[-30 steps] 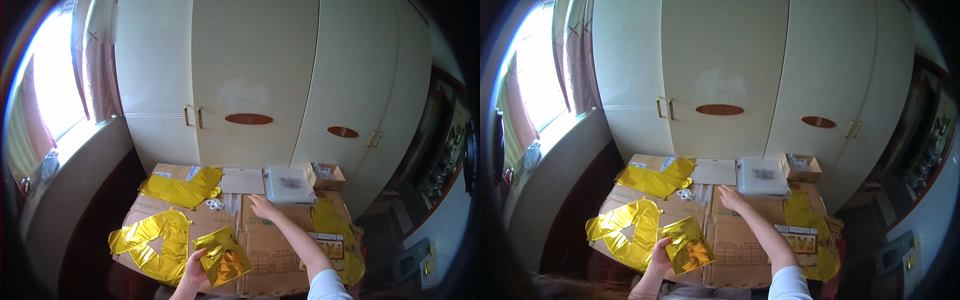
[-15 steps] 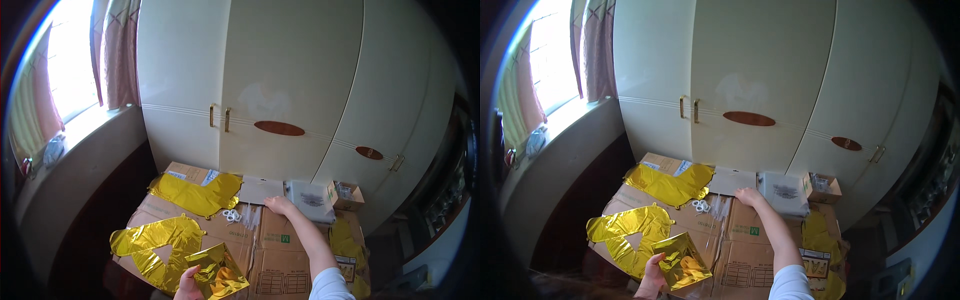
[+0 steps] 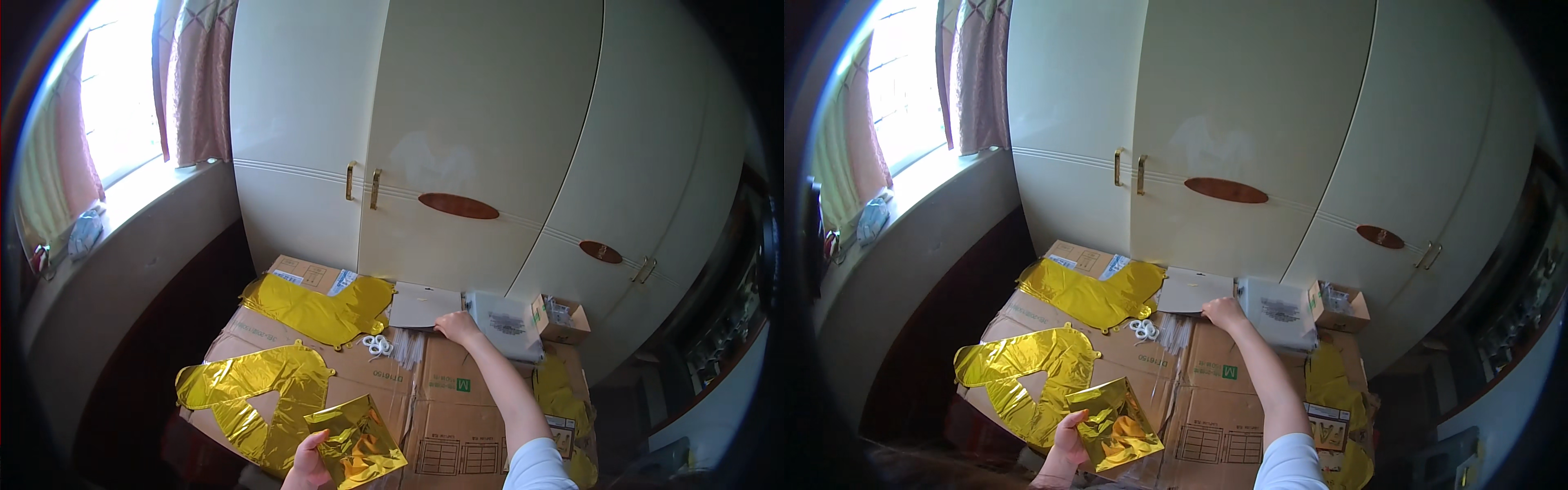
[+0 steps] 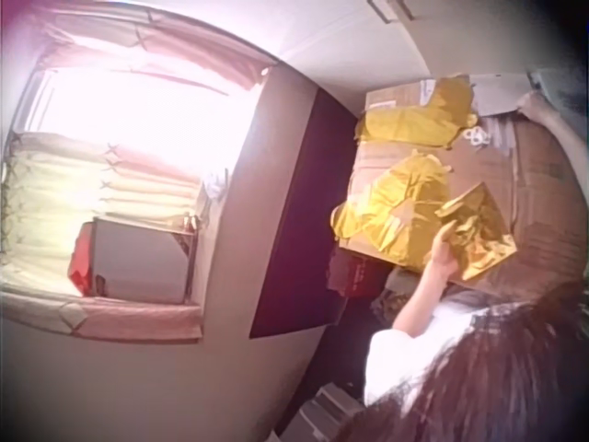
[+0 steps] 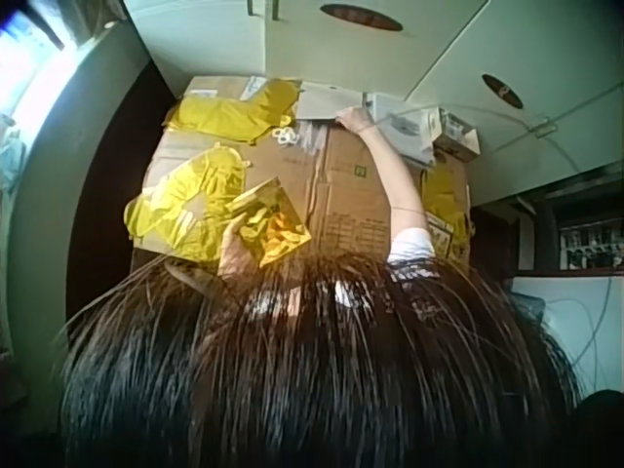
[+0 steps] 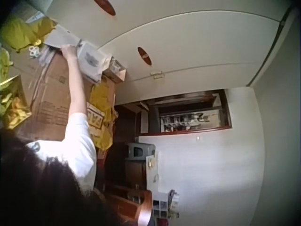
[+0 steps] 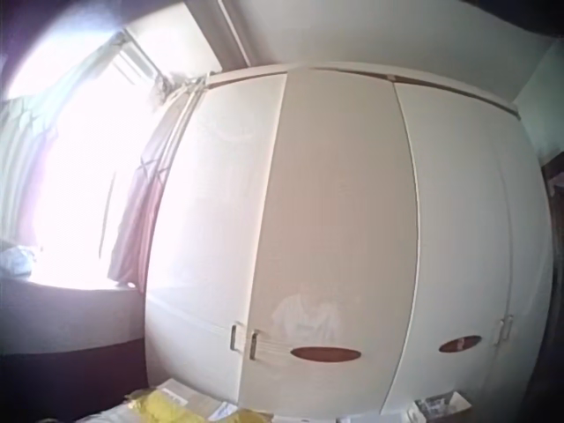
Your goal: The person is manually inserting paper cards into gold foil bags at a workstation.
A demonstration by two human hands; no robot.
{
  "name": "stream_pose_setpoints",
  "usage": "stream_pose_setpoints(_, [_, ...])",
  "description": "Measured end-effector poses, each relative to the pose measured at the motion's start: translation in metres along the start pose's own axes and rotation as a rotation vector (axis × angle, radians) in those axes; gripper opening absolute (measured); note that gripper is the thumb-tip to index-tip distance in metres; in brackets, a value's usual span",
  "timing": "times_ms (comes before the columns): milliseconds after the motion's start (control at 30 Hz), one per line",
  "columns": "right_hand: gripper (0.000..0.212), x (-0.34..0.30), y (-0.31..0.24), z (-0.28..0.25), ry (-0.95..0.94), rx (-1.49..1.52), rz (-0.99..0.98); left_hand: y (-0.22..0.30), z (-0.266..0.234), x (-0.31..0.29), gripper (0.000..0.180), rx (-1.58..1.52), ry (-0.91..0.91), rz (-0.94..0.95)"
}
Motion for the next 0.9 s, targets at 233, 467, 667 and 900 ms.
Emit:
stream_pose_setpoints(233, [0.018,-0.010,-0.006,-0.047,0.586,0.028,0.151,-0.006,-0.003,-0.003,0.046,0.013,-0.026,-0.018])
stream_pose_setpoints(467, [0.015,-0.045,-0.008,-0.114,0.725,0.270,0.458,-0.016,0.031,-0.015,0.050,-0.131,-0.311,-0.206])
stream_pose_setpoints(667, [0.019,-0.102,-0.093,-0.181,0.681,0.019,0.213,-0.012,0.022,-0.023,0.048,0.017,-0.203,-0.011])
stream_pose_setpoints(900, [0.022,-0.232,-0.239,-0.131,0.366,-0.038,-0.006,0.016,0.041,-0.030,0.044,0.166,-0.111,0.075])
Point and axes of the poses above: each hand's wrist, its own x-axis towards the middle knuckle, its own z-axis out of the palm, y = z × x, the point moved 3 cm from there along x, towards the middle knuckle, and after that the axes turned 6 degrees about -z, right-handed, at the moved point
